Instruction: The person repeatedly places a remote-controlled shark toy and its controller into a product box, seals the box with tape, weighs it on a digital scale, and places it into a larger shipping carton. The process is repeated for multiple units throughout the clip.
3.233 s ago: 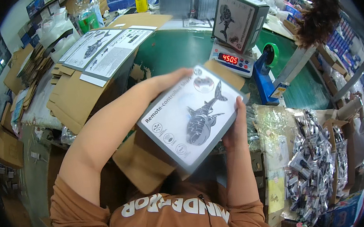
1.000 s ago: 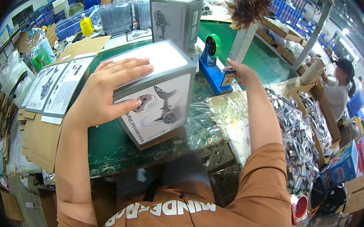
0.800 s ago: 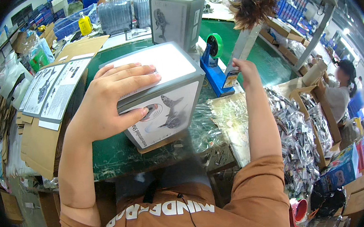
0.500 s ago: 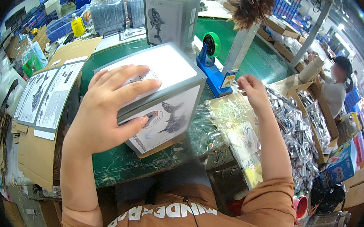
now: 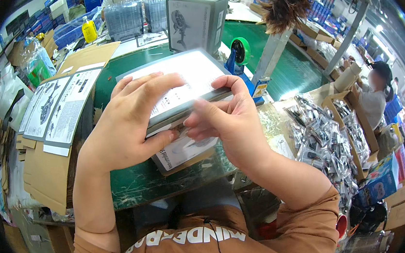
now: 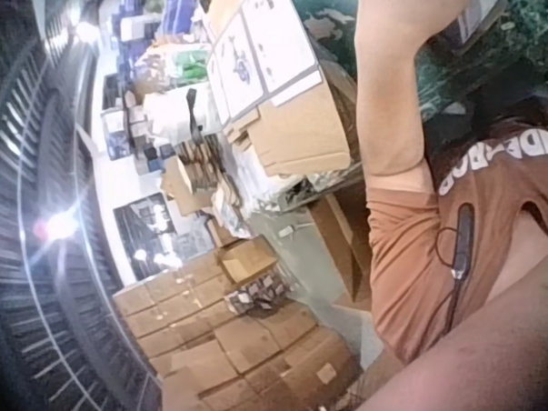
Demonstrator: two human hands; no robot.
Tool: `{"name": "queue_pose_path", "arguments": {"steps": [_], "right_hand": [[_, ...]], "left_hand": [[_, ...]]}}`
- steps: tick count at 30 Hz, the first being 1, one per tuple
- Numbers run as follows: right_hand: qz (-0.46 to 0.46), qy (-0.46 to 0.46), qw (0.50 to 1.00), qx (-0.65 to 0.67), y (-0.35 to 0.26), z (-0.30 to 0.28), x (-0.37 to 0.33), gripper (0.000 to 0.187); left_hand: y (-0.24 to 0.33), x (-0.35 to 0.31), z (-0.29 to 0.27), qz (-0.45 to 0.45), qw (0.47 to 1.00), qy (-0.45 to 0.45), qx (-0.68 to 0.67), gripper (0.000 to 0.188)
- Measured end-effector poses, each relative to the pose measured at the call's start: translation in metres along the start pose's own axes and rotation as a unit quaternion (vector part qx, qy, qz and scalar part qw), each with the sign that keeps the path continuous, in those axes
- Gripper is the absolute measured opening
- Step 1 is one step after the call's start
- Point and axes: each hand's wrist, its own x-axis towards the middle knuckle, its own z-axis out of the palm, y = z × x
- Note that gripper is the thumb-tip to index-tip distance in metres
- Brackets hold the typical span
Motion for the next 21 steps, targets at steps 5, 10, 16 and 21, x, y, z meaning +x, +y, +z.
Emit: {"name": "queue_pose_path", "arguments": {"steps": [5,10,16,21], "right_hand": [[-0.020,-0.006,1.000,-0.011,0.000,-0.001,-0.006,0.039],[-0.107,0.038,0.993,-0.042,0.027,-0.006,-0.005,0.030],[-0.182,0.145,0.924,-0.303,0.101,-0.028,-0.002,0.030],[-0.066,0.290,0.953,-0.053,0.161,-0.037,-0.020,0.050]], "left_hand": [[0.005,0.003,-0.003,0.017,0.995,-0.036,0.097,0.059],[0.005,0.003,0.001,-0.013,0.997,-0.032,0.073,0.058],[-0.004,-0.002,0.000,0.008,0.997,-0.007,0.079,0.047],[0.002,-0.029,-0.026,-0.067,0.995,0.022,0.067,0.052]]}}
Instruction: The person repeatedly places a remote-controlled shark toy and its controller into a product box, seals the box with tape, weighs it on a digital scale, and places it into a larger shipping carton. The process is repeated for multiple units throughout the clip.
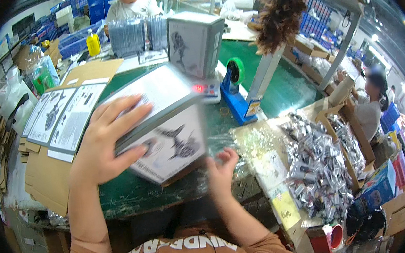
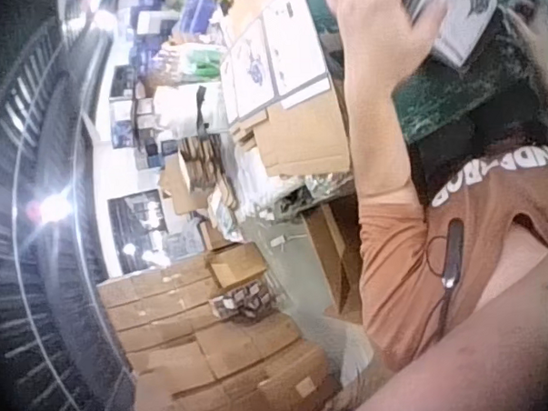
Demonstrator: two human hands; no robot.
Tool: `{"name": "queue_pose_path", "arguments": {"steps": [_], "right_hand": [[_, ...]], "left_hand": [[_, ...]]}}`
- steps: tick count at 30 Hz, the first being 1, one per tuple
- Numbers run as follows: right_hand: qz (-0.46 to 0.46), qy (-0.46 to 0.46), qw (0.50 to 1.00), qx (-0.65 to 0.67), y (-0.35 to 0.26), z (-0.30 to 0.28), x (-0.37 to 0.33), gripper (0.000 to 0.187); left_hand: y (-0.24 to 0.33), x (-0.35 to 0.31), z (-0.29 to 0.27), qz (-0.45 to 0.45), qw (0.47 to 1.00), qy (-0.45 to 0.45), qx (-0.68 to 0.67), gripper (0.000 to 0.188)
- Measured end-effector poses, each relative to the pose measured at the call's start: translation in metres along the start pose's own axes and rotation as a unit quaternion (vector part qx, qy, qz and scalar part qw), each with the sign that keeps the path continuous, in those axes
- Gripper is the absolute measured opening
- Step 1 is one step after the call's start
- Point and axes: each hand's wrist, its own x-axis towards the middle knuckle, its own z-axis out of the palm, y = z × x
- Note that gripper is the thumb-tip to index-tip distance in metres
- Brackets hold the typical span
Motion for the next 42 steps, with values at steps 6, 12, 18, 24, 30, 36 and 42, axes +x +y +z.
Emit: {"name": "queue_pose_path", "arguments": {"steps": [6,12,18,24,30,36,42], "right_hand": [[0.233,-0.179,0.911,0.290,0.029,0.029,-0.013,0.053],[0.083,-0.071,0.989,0.103,-0.021,-0.022,0.058,0.017],[-0.146,-0.011,0.885,-0.442,-0.042,-0.072,0.121,0.038],[-0.195,0.024,0.791,-0.580,-0.040,-0.045,0.088,0.036],[-0.325,-0.278,0.888,0.169,-0.087,-0.004,0.019,0.037],[-0.289,-0.835,0.461,0.086,-0.071,0.087,-0.071,0.030],[-0.142,-0.889,0.433,-0.042,-0.034,0.117,-0.133,0.023]], "left_hand": [[-0.006,-0.043,-0.015,-0.074,0.992,0.079,-0.063,0.055],[-0.008,-0.065,-0.008,-0.135,0.988,0.074,-0.025,0.066],[-0.012,-0.057,0.037,-0.283,0.948,-0.129,-0.066,0.055],[0.007,-0.108,0.040,-0.118,0.984,0.034,0.129,0.042],[0.083,-0.233,-0.017,-0.338,0.911,-0.074,0.222,0.038],[0.212,-0.352,0.006,-0.796,0.554,-0.190,0.156,0.098],[0.214,-0.416,0.042,-0.704,0.621,0.025,0.344,0.036]]}}
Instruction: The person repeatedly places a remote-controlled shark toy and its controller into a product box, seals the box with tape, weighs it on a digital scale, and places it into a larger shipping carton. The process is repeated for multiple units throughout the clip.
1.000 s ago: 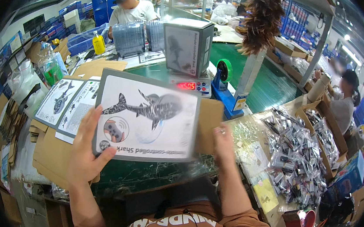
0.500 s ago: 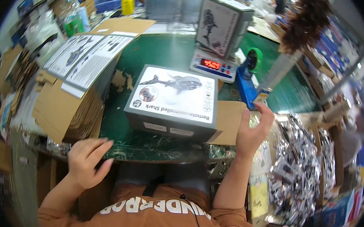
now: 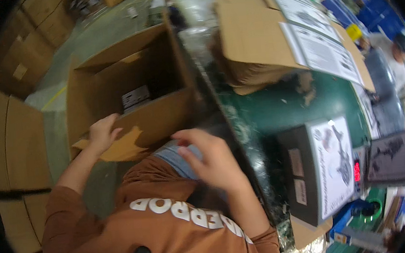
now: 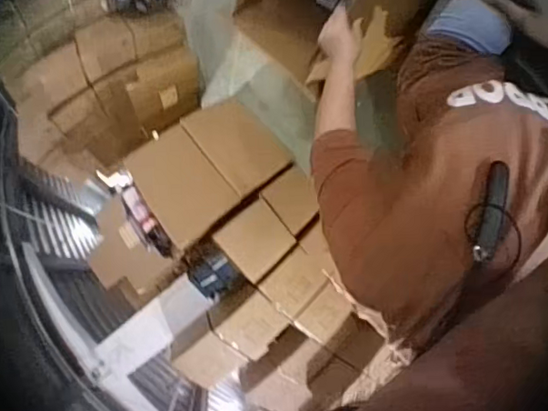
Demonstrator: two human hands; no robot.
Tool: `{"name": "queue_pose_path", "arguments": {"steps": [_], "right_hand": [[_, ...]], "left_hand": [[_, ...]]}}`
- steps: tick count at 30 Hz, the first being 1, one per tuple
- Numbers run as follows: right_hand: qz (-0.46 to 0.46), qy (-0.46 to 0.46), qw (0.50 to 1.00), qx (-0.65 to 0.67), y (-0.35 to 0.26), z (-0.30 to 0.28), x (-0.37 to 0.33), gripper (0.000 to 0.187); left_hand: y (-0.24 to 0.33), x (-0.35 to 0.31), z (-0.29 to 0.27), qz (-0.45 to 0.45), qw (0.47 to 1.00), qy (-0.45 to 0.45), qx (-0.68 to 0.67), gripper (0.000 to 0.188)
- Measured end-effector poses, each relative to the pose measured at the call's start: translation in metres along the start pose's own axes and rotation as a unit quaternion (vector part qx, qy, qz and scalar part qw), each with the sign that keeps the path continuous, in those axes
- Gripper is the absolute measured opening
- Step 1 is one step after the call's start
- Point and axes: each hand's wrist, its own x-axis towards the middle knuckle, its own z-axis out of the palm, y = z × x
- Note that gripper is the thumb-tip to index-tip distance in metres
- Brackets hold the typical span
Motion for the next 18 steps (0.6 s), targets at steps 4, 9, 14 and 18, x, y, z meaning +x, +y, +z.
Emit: {"name": "queue_pose_path", "arguments": {"steps": [4,9,14,18], "right_hand": [[-0.011,-0.002,0.999,-0.039,0.005,0.014,0.034,0.023],[-0.092,-0.014,0.989,-0.114,-0.008,0.038,0.138,0.024],[-0.066,-0.191,0.948,-0.245,0.012,0.090,0.267,0.025],[-0.002,-0.376,0.839,-0.395,0.066,0.157,0.351,0.033]], "left_hand": [[-0.014,0.001,-0.016,-0.051,0.995,-0.052,-0.075,0.049],[-0.145,0.017,-0.057,-0.326,0.933,0.099,0.114,0.062],[-0.217,0.032,-0.043,-0.551,0.760,-0.033,-0.343,0.057],[-0.209,0.027,-0.033,-0.558,0.706,0.043,-0.434,0.042]]}}
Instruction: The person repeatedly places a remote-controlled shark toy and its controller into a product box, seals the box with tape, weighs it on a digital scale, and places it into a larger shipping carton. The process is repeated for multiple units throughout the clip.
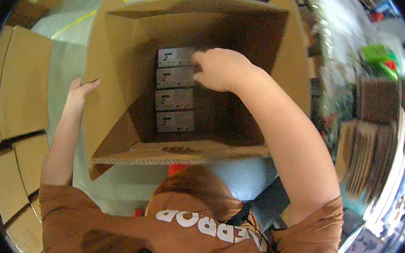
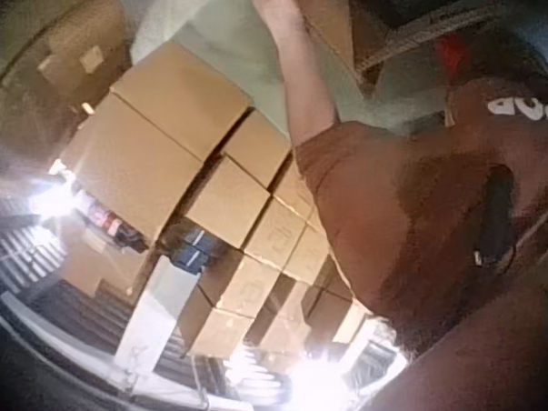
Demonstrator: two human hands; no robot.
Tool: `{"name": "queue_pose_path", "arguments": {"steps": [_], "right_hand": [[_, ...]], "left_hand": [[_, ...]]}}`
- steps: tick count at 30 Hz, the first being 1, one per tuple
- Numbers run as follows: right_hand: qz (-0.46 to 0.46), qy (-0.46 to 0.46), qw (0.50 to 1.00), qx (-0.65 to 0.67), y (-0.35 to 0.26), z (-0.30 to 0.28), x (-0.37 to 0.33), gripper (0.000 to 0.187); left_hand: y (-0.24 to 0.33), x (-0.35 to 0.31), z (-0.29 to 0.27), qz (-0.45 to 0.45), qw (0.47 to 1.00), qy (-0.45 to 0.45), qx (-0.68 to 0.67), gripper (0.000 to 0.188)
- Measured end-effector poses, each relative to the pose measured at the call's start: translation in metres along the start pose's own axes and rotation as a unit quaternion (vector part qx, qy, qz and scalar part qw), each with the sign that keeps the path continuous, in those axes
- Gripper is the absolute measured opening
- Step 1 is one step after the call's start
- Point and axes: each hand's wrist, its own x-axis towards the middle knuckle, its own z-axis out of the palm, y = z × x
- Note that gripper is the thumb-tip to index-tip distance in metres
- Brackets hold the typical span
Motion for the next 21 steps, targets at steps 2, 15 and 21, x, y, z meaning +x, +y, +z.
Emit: {"name": "queue_pose_path", "arguments": {"steps": [2,15,21], "right_hand": [[0.007,-0.158,0.985,-0.066,0.007,0.023,0.053,0.044],[-0.026,-0.282,0.952,-0.118,0.053,0.270,0.164,0.039],[-0.026,-0.252,0.954,-0.160,0.066,0.278,0.193,0.050]], "left_hand": [[-0.004,-0.006,-0.001,0.047,0.999,-0.003,-0.012,0.037],[0.014,-0.019,0.026,-0.052,0.970,0.192,-0.141,0.048],[0.016,-0.008,0.024,-0.111,0.962,0.209,-0.137,0.061]]}}
